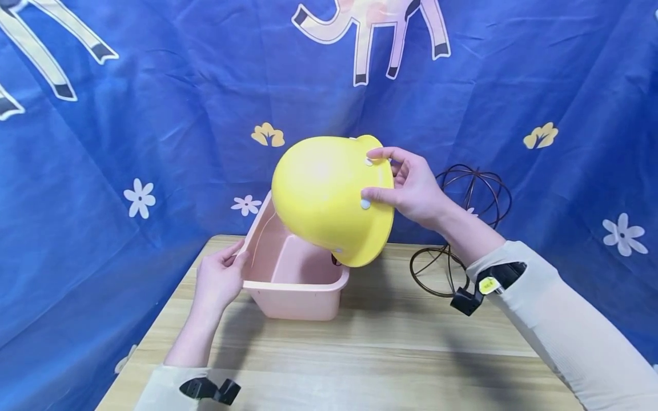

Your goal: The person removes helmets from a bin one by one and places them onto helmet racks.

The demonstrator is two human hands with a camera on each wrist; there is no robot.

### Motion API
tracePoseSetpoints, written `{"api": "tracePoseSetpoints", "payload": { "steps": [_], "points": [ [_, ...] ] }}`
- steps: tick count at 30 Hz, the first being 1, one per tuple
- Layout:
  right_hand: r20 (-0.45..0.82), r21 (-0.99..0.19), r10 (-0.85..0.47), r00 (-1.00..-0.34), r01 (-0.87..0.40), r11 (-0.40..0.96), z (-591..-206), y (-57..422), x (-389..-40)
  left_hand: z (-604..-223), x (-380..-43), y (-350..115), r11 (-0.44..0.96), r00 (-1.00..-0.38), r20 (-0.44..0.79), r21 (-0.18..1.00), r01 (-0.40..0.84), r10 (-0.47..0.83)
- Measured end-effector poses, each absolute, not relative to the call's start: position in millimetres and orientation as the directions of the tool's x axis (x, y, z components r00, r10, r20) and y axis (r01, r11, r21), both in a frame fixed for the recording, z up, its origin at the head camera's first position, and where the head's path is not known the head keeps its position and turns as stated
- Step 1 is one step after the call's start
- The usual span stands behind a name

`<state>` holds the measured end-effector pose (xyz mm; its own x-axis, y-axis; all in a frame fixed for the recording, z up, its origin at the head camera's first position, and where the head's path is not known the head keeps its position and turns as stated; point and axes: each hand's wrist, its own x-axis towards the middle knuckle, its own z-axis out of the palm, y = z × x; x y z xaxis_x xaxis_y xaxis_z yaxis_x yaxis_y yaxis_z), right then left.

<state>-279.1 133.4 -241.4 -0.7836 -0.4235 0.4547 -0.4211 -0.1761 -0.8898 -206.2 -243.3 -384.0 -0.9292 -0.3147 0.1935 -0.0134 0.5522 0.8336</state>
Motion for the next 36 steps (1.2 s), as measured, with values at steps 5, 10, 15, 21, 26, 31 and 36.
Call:
{"api": "tracePoseSetpoints", "payload": {
  "steps": [5, 10, 15, 21, 26, 31, 36],
  "points": [
    [0.486, -0.874, -0.375, -0.79, -0.434, -0.22, -236.9, 145.5, -277.8, -383.9, -205.8, -245.2, 0.568, -0.929, 0.205, 0.823, -0.008, -0.309],
    [0.514, -0.856, -0.321, -0.795, -0.451, -0.253, -232.6, 159.5, -278.0, -385.3, -206.9, -247.2, 0.569, -0.928, 0.216, 0.822, 0.006, -0.302],
    [0.528, -0.844, -0.279, -0.802, -0.46, -0.275, -227.1, 172.9, -277.0, -386.2, -206.7, -249.9, 0.567, -0.928, 0.21, 0.823, -0.001, -0.307],
    [0.551, -0.821, -0.24, -0.799, -0.467, -0.329, -225.5, 188.9, -275.0, -387.4, -207.8, -253.4, 0.561, -0.927, 0.217, 0.828, 0.008, -0.306],
    [0.572, -0.802, -0.208, -0.794, -0.487, -0.347, -226.5, 200.5, -274.6, -387.6, -208.8, -256.3, 0.554, -0.928, 0.215, 0.833, 0.012, -0.303],
    [0.587, -0.787, -0.176, -0.791, -0.504, -0.357, -226.4, 209.8, -274.1, -386.0, -208.8, -259.9, 0.554, -0.929, 0.215, 0.832, 0.012, -0.303],
    [0.591, -0.774, -0.145, -0.794, -0.507, -0.379, -225.8, 217.2, -273.0, -386.4, -207.9, -262.9, 0.552, -0.928, 0.214, 0.834, 0.011, -0.304]
  ]
}}
